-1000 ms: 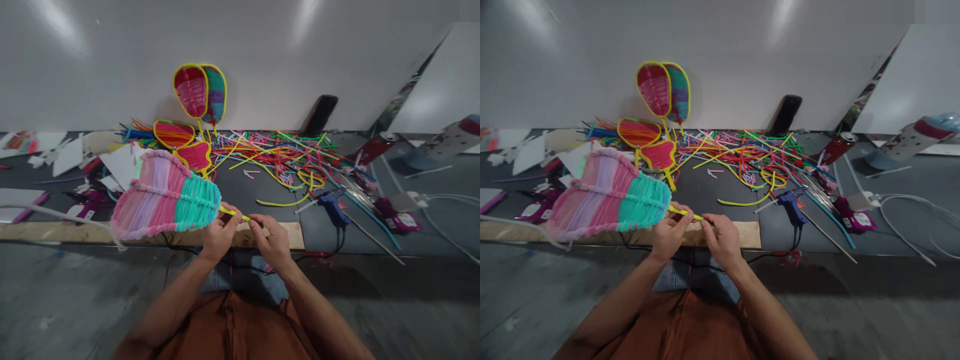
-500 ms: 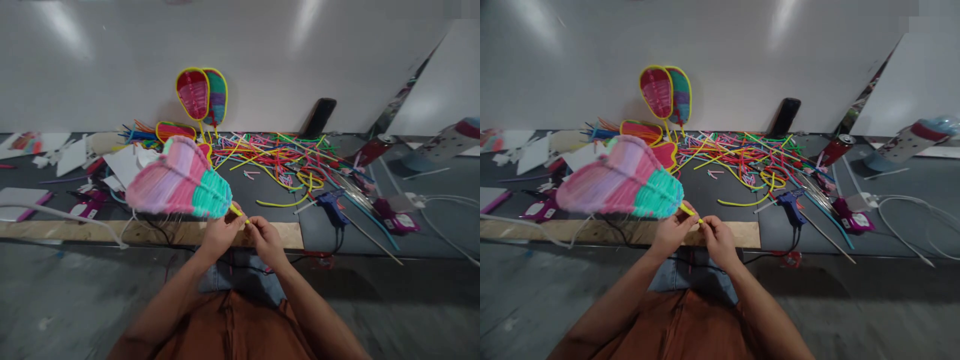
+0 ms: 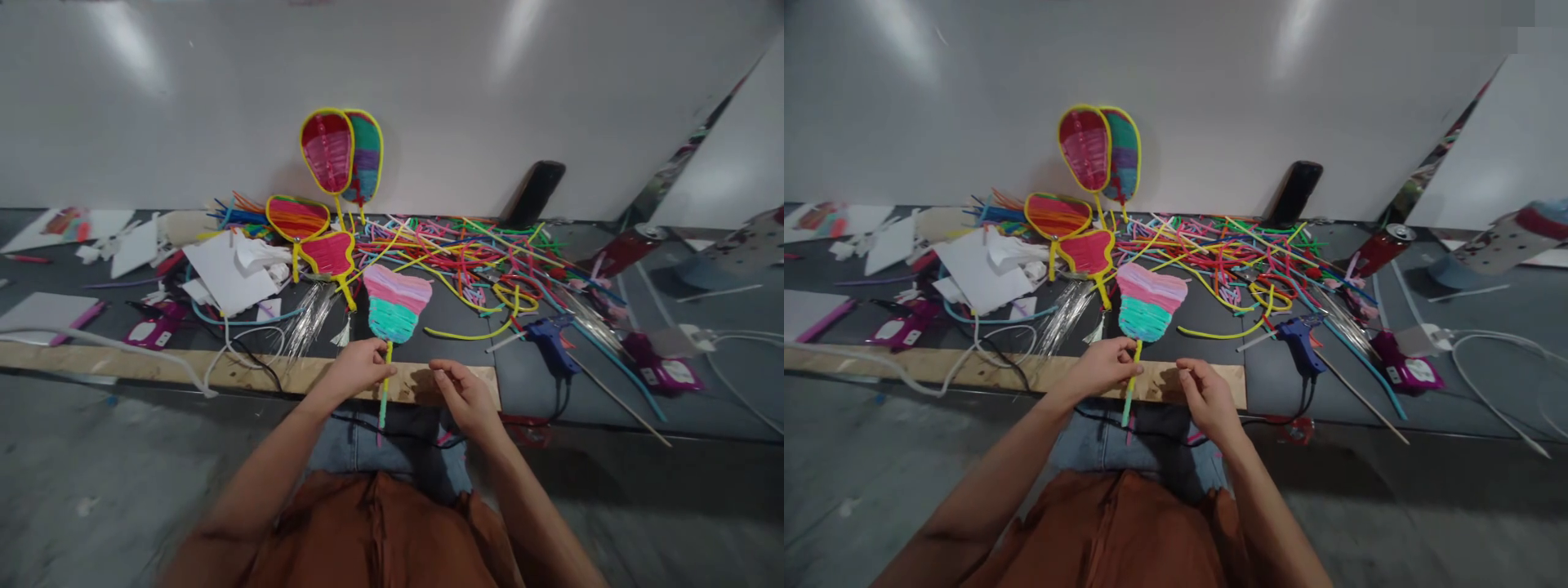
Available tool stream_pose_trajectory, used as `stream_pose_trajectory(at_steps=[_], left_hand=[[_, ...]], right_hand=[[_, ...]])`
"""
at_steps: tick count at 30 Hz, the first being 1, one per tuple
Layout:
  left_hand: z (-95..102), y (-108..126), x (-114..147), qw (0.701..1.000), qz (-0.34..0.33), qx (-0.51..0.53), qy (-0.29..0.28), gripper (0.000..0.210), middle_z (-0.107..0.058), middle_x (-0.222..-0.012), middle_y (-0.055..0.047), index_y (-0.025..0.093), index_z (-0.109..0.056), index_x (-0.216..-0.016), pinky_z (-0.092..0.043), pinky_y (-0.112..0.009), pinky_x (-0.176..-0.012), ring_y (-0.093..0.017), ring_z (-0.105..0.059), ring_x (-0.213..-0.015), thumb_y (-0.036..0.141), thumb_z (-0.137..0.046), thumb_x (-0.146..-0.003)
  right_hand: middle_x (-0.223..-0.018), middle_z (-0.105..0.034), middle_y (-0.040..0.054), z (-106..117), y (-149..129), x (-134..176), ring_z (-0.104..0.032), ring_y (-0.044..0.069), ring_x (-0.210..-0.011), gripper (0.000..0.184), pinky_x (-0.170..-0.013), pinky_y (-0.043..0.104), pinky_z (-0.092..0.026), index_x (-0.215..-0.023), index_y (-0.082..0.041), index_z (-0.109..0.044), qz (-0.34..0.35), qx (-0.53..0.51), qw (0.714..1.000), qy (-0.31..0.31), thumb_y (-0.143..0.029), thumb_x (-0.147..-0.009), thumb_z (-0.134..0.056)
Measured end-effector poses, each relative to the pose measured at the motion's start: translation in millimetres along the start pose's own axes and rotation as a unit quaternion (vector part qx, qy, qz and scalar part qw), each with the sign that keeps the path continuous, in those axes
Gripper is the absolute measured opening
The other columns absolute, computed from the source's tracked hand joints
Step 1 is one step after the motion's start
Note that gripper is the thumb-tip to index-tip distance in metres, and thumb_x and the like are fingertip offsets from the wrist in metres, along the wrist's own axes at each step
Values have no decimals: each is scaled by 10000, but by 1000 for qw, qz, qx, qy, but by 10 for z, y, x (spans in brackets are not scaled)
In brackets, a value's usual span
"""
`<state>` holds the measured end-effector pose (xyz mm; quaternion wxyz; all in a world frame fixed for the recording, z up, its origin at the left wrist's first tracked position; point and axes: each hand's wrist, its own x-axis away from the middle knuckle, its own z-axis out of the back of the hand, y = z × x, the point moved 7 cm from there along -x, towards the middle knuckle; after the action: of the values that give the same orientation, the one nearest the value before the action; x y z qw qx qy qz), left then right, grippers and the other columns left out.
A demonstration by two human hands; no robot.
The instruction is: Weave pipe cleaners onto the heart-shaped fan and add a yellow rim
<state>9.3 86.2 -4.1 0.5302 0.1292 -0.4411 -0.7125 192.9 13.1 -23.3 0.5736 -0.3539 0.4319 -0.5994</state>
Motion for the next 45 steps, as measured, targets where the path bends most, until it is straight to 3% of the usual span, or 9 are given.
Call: stream_pose_trajectory(at_steps=[9, 13, 18, 24, 29, 32, 36, 41, 45], left_hand=[[28, -112, 532, 956, -162, -207, 130, 389, -660, -1016, -110, 153, -627, -1099, -476, -359, -859, -209, -596, -941, 84, -372, -814], [-197, -154, 746, 918, -272, -269, 103, 579, -624, -1145, -103, 181, -570, -1227, -445, -390, -917, -224, -523, -1036, -9, -398, -707], [-322, -146, 788, 881, -303, -348, 102, 519, -641, -1173, -65, 222, -576, -1225, -420, -411, -879, -237, -499, -1002, 33, -447, -759], [-286, -170, 752, 900, -298, -310, 78, 553, -632, -1183, -84, 225, -552, -1255, -425, -411, -899, -233, -512, -1030, 34, -424, -752], [17, -346, 772, 975, -140, -107, 133, 365, -670, -1044, -108, 171, -609, -1132, -474, -347, -851, -209, -606, -948, 161, -396, -836], [-128, -606, 811, 998, 38, 51, 31, 290, -677, -778, -50, 165, -643, -957, -495, -283, -642, -180, -629, -696, 379, -489, -837], [-554, -635, 867, 943, 129, 276, -131, 381, -645, -732, -21, 147, -619, -868, -417, -212, -459, -113, -551, -528, 507, -542, -770], [-805, -451, 833, 882, 159, 422, -138, 359, -594, -587, 19, 139, -575, -730, -283, -163, -390, -43, -432, -396, 496, -618, -710], [-959, -343, 856, 869, 158, 444, -152, 350, -596, -540, 12, 144, -531, -628, -247, -168, -371, -39, -417, -365, 471, -639, -683]], right_hand=[[-809, -668, 69, 216, 110, 58, -629, 179, -716, 267, -693, 306, -510, -1020, -165, -617, 22, 62, 998, 14, -308, -896, -428], [-878, -673, 82, 205, 71, 64, -633, 192, -796, 234, -748, 323, -510, -996, -183, -617, 48, 85, 995, 17, -273, -887, -430], [-946, -676, 90, 154, 8, 67, -629, 198, -874, 222, -801, 329, -503, -982, -192, -621, 64, 114, 991, 26, -264, -882, -436], [-943, -677, 96, 165, 1, 43, -628, 208, -883, 211, -810, 343, -503, -965, -192, -626, 63, 122, 990, 19, -271, -872, -453], [-829, -666, 83, -9, -29, 37, -638, 185, -703, 258, -644, 316, -536, -984, -178, -610, -20, 43, 998, -44, -342, -872, -445], [-806, -649, 60, -327, -9, 134, -606, 134, -572, 310, -485, 250, -510, -973, -173, -593, -115, -73, 983, -128, -426, -860, -454], [-806, -623, 37, -676, 0, 268, -589, 103, -531, 384, -435, 212, -482, -965, -162, -582, -189, -147, 952, -192, -508, -820, -502], [-646, -577, -10, -822, 14, 355, -552, 100, -488, 414, -439, 210, -456, -805, -165, -570, -211, -154, 942, -212, -560, -847, -451], [-538, -496, -45, -780, 32, 397, -465, 87, -453, 386, -439, 198, -379, -741, -169, -562, -208, -135, 952, -176, -526, -847, -463]])
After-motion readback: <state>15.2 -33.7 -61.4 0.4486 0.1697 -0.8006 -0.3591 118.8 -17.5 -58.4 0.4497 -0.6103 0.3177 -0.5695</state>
